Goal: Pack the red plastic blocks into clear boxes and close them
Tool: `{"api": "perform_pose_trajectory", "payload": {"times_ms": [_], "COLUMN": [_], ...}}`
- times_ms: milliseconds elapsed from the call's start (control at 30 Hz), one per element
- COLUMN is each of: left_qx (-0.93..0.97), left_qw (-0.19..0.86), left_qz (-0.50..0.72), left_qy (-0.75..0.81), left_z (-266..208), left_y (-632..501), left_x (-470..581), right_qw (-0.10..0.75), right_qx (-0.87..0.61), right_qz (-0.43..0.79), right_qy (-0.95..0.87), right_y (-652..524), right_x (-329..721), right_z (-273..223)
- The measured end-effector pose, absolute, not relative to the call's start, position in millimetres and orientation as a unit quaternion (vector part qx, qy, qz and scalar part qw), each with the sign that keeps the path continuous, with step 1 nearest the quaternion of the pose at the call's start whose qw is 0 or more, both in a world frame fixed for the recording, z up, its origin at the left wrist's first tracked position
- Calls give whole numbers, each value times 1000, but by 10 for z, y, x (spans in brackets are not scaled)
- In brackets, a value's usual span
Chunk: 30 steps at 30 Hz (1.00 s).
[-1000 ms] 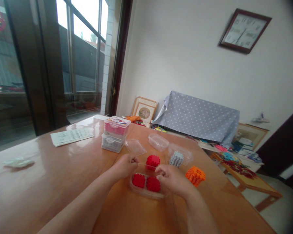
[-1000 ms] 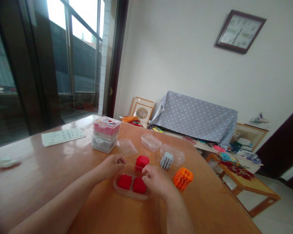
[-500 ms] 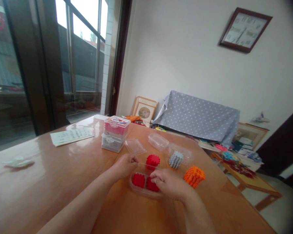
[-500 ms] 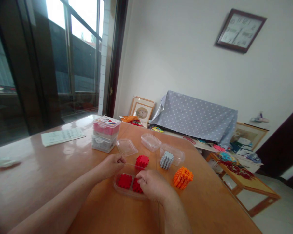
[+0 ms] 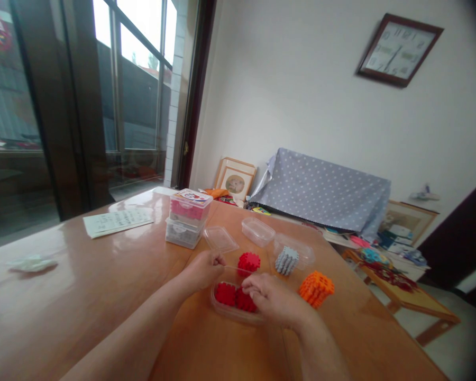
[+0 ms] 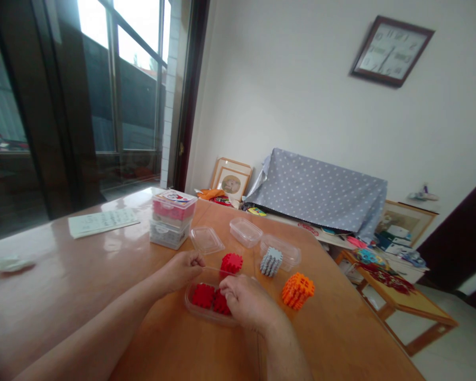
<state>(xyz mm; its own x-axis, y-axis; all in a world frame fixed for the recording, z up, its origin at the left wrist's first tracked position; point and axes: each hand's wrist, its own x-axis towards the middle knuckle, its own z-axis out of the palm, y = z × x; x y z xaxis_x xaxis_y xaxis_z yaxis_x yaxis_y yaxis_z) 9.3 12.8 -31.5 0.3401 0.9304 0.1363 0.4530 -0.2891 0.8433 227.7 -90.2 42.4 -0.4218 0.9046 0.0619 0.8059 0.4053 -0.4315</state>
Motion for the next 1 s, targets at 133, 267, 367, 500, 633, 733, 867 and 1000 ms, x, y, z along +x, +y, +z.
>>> {"api": "perform_pose_trajectory", "payload": {"times_ms": [133,267,367,500,633,733,867,1000], "left_qx": [730,729,729,728,729,730,729,721], "left_qw": [368,370,372,372,370,368,369,387], "left_qz": [326,327,328,329,329,330,329,328], "left_qy": [475,474,472,473,472,472,473,473], "left_z": [-331,-328,-314,-313,-327,-335,-343,-344], "left_y": [134,131,124,120,127,137,143,129], "left_x": [96,99,100,101,102,102,101,108], "right_qw": [116,88,86,126,160,155,179,309], "right_qx": [-514,-505,-509,-515,-549,-540,-525,-570], "right_qz": [166,164,169,180,178,185,208,199], "right_qy": [-833,-842,-839,-828,-801,-806,-805,-735], "right_y": [-911,-908,-893,-861,-846,-865,-846,-630], "right_x": [2201,2155,2181,2280,2377,2385,2357,2438], "right_z": [427,401,382,365,337,324,311,211]}}
